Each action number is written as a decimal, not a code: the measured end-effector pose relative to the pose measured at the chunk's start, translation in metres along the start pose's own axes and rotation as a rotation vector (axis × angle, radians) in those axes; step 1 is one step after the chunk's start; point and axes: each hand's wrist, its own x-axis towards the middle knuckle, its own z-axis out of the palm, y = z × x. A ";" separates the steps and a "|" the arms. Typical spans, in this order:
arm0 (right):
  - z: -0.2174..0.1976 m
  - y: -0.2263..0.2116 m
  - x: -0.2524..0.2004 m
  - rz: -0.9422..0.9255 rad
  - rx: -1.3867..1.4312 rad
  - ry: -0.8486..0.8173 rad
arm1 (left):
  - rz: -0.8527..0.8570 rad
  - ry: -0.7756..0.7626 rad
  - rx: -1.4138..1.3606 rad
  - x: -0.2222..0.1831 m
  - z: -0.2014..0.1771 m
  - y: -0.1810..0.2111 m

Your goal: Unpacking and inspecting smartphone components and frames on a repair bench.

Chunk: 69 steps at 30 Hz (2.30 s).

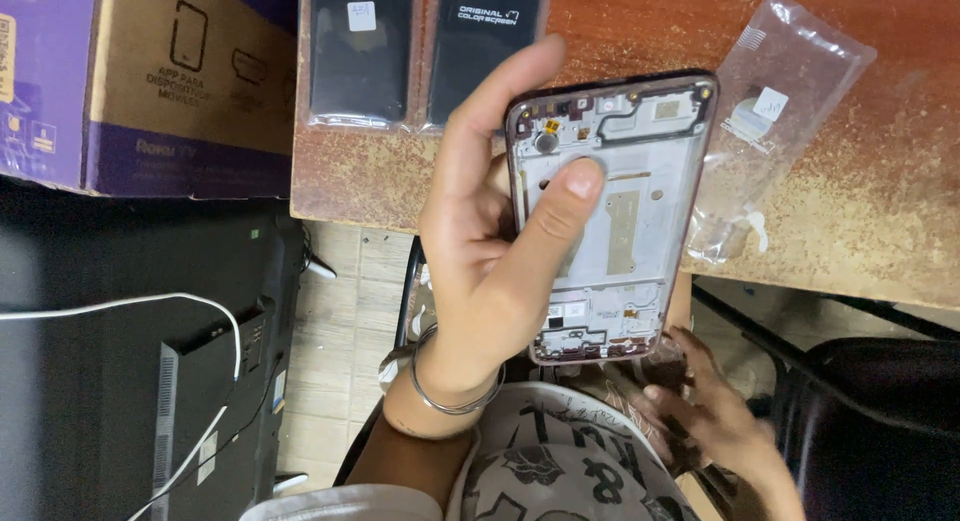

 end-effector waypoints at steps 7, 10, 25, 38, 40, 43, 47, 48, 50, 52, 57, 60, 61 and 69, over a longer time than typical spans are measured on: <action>-0.067 -0.157 -0.070 -0.547 0.968 0.291 | 0.005 -0.210 0.061 -0.008 0.008 -0.001; -0.077 -0.197 -0.070 -0.666 0.991 0.359 | 0.019 -0.276 0.092 -0.010 0.011 0.001; -0.059 -0.204 -0.053 -0.563 1.074 0.497 | 0.097 0.065 -0.148 -0.022 0.015 -0.027; -0.079 -0.190 -0.050 -0.563 1.054 0.670 | 0.009 -0.131 -0.035 -0.021 -0.038 -0.033; -0.081 -0.204 -0.055 -0.561 1.045 0.691 | -0.085 -0.095 -0.124 -0.024 -0.030 -0.037; -0.075 -0.206 -0.049 -0.652 1.027 0.704 | -0.150 -0.050 -0.194 -0.027 -0.022 -0.040; -0.062 -0.203 -0.037 -0.757 1.162 0.799 | -0.102 -0.036 -0.104 -0.031 -0.019 -0.044; -0.062 -0.204 -0.037 -0.753 1.166 0.806 | -0.105 -0.043 -0.102 -0.032 -0.021 -0.047; -0.062 -0.206 -0.038 -0.758 1.135 0.854 | -0.069 -0.009 -0.070 -0.036 -0.024 -0.052; -0.062 -0.207 -0.039 -0.740 1.140 0.861 | -0.071 -0.057 -0.107 -0.034 -0.019 -0.043; -0.064 -0.207 -0.038 -0.706 1.238 0.826 | -0.069 -0.160 -0.157 -0.033 -0.017 -0.036; -0.064 -0.207 -0.037 -0.686 1.328 0.787 | -0.023 -0.176 -0.030 -0.034 -0.021 -0.040; -0.063 -0.206 -0.036 -0.692 1.353 0.779 | -0.035 -0.180 -0.054 -0.035 -0.022 -0.041; -0.059 -0.206 -0.033 -0.712 1.407 0.775 | -0.015 -0.203 0.086 -0.035 -0.024 -0.035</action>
